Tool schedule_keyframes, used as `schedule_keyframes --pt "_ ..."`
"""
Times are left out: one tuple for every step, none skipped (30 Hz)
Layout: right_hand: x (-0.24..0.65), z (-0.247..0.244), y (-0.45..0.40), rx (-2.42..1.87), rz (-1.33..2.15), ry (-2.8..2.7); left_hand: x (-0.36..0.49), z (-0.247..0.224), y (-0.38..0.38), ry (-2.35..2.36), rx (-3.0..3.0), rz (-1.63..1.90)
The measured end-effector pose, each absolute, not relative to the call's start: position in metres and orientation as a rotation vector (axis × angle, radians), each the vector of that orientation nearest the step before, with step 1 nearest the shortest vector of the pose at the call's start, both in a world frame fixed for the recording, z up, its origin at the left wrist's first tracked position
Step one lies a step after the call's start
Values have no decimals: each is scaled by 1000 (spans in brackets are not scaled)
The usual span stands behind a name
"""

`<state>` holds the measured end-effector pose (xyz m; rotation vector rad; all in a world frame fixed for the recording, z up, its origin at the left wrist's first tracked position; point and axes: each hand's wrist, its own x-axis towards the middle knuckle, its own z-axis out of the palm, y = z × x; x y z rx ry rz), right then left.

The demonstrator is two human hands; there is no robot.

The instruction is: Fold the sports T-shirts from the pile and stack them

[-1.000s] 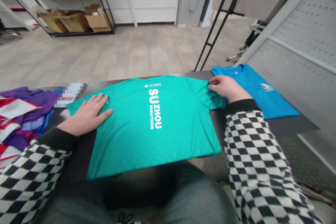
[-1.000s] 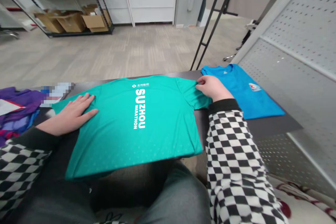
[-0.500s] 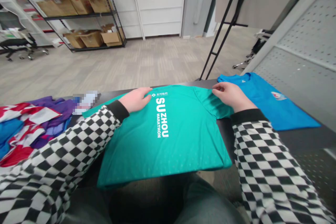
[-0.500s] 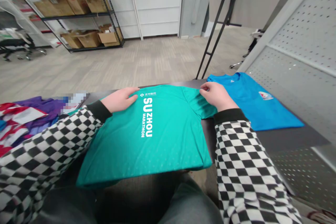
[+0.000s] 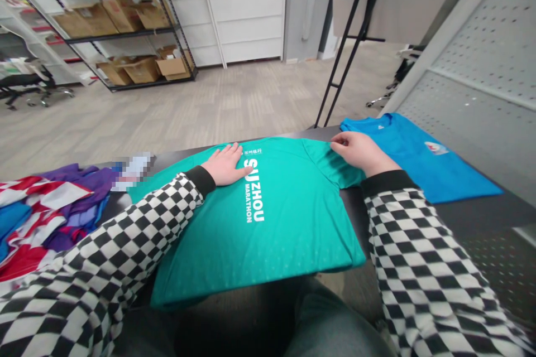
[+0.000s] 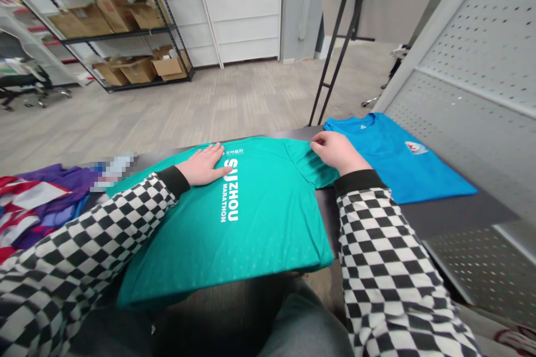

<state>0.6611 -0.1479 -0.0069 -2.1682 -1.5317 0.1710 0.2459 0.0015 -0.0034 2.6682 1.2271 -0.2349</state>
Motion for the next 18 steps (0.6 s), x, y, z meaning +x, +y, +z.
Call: schedule_keyframes --pt "661 -7 -148 -2165 175 -1537 251 0 2 1236 2686 -238" --pt "662 -7 -148 -2161 177 -1542 258 4 2 1245 2703 -227" --pt "662 -7 -148 -2155 173 -1545 267 7 1 1243 2718 -200" --pt "663 -7 -148 -2151 167 -1544 277 10 0 1222 2726 -160" --pt "663 -7 -148 -2148 159 -1540 289 12 -3 1180 2728 -117" --pt "664 -7 -148 -2147 151 -1533 301 13 -5 1124 2725 -80" --pt "664 -7 -149 -2149 143 -1524 314 14 -7 1062 2721 -53" --pt "665 -7 -149 -2150 137 -1516 326 13 -9 1007 2718 -39" --pt "665 -7 -150 -2152 133 -1511 337 12 -10 965 2716 -36" --pt "665 -7 -150 -2152 131 -1509 346 10 -10 944 2714 -41" --pt "664 -6 -151 -2150 130 -1510 354 8 -9 941 2711 -52" --pt "663 -6 -151 -2147 129 -1512 360 5 -7 948 2708 -70" --pt "663 -5 -151 -2143 127 -1516 364 3 -5 959 2706 -90" --pt "662 -5 -151 -2139 125 -1520 367 1 -3 969 2707 -110" --pt "661 -4 -151 -2136 121 -1524 368 -1 -1 979 2712 -125" --pt "660 -3 -150 -2135 118 -1527 369 -3 1 987 2721 -135" --pt "659 -3 -150 -2137 116 -1529 369 -4 1 994 2733 -141" --pt "659 -2 -150 -2142 118 -1529 369 -4 1 1005 2749 -145"
